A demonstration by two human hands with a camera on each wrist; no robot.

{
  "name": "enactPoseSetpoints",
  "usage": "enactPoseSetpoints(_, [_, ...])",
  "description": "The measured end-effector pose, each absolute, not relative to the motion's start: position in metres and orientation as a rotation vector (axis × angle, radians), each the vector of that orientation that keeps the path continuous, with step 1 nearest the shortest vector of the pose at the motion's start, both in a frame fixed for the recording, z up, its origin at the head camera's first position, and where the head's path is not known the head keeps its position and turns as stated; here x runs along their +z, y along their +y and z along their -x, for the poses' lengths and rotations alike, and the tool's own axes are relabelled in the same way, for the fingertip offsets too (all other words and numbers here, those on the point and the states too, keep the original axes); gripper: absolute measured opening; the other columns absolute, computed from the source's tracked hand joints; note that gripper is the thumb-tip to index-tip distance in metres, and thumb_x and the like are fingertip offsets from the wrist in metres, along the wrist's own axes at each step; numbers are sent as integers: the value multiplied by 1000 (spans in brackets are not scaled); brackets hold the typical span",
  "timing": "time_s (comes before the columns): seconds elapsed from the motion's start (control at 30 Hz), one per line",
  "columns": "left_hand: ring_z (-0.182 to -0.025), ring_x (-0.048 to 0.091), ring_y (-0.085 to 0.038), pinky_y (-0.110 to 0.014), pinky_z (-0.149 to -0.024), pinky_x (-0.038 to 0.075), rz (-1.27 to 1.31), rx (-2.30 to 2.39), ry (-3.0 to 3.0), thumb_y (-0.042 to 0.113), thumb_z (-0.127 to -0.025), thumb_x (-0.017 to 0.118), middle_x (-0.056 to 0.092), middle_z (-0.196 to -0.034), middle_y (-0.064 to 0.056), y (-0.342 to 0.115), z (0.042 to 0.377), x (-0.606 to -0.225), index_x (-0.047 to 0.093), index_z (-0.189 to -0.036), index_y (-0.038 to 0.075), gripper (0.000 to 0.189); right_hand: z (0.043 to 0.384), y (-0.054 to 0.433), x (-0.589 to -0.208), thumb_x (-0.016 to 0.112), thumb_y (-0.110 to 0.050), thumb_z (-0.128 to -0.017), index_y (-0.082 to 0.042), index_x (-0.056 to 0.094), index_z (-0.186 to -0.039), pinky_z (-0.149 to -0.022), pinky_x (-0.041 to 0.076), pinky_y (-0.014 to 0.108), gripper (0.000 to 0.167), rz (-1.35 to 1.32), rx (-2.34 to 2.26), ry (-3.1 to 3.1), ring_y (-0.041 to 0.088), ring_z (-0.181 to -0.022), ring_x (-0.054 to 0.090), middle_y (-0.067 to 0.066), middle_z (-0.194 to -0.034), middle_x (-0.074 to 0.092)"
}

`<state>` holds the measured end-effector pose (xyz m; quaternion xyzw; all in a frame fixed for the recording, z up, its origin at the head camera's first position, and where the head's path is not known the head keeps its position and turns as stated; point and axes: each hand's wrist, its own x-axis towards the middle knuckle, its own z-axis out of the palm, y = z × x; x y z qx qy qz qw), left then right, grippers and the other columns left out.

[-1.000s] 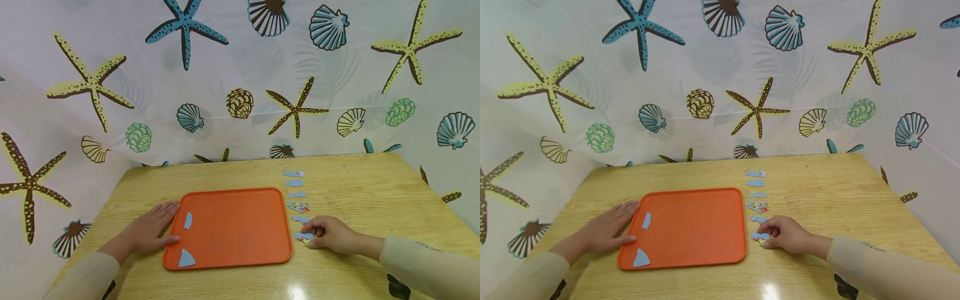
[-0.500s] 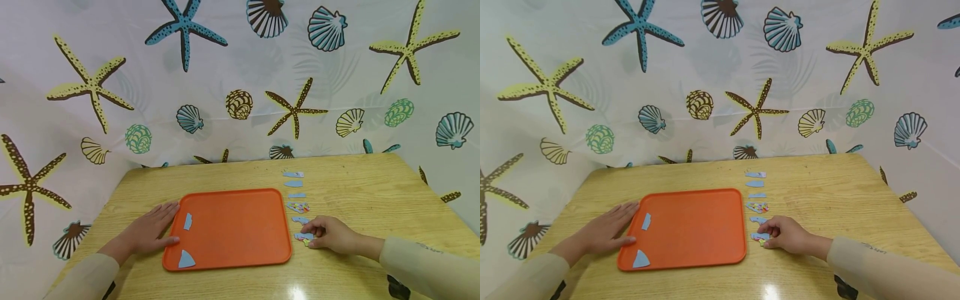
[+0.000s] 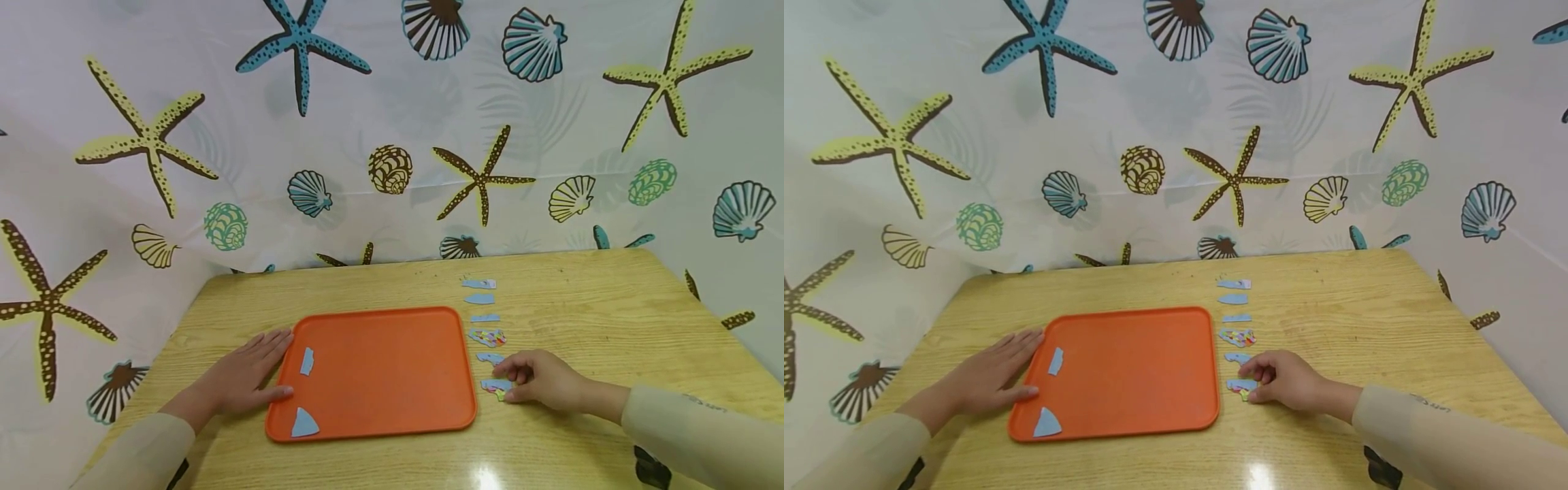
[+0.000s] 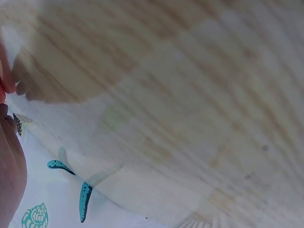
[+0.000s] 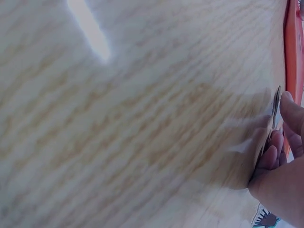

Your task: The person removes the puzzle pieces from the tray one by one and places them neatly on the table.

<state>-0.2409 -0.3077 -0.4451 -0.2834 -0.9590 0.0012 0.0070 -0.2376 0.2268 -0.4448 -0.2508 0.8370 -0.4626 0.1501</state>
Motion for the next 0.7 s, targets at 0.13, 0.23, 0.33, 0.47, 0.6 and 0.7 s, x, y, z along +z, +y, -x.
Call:
enactPoseSetpoints(0.13, [-144,23,-31,-50,-115,21,890,10,-2992,68,-91,45,27,-157,-13,-308,241,-446,28,-152,0,93,238,226,-443,78,-7,-81,1,68,-112,-66,47,23,34,700,-1335,2415,19,-79,50,7,-90,57])
enactPoseSetpoints(0.23, [-144,23,-31,-49,-115,21,894,7,-2986,67,-91,46,27,-157,-13,-309,242,-447,28,-152,0,93,239,225,-441,78,-6,-81,-1,68,-111,-66,47,23,32,671,-1334,2437,20,-80,51,7,-90,57])
enactPoseSetpoints(0.33, [-144,23,-31,-49,-115,21,891,12,-2986,68,-90,47,27,-157,-13,-309,242,-447,28,-151,0,93,239,219,-439,78,-6,-81,-1,69,-110,-66,48,24,31,680,-1349,2456,20,-79,51,7,-90,59])
enactPoseSetpoints(0.47, [-144,22,-31,-49,-115,20,888,16,-2995,69,-90,45,26,-157,-13,-309,243,-447,28,-152,0,94,238,208,-434,79,-7,-80,1,69,-110,-66,48,24,32,731,-1396,2468,18,-77,53,8,-90,60])
enactPoseSetpoints(0.6, [-144,21,-31,-50,-115,19,892,10,-3008,69,-91,44,26,-157,-13,-308,243,-446,27,-152,0,94,239,196,-430,78,-7,-81,3,68,-111,-66,49,24,32,760,-1439,2459,17,-77,54,9,-89,60])
enactPoseSetpoints(0.7, [-144,21,-31,-50,-115,19,893,18,-3013,69,-91,43,25,-158,-13,-308,243,-446,27,-152,0,94,239,187,-429,77,-7,-83,4,68,-112,-66,50,24,33,768,-1470,2434,18,-78,54,9,-90,60])
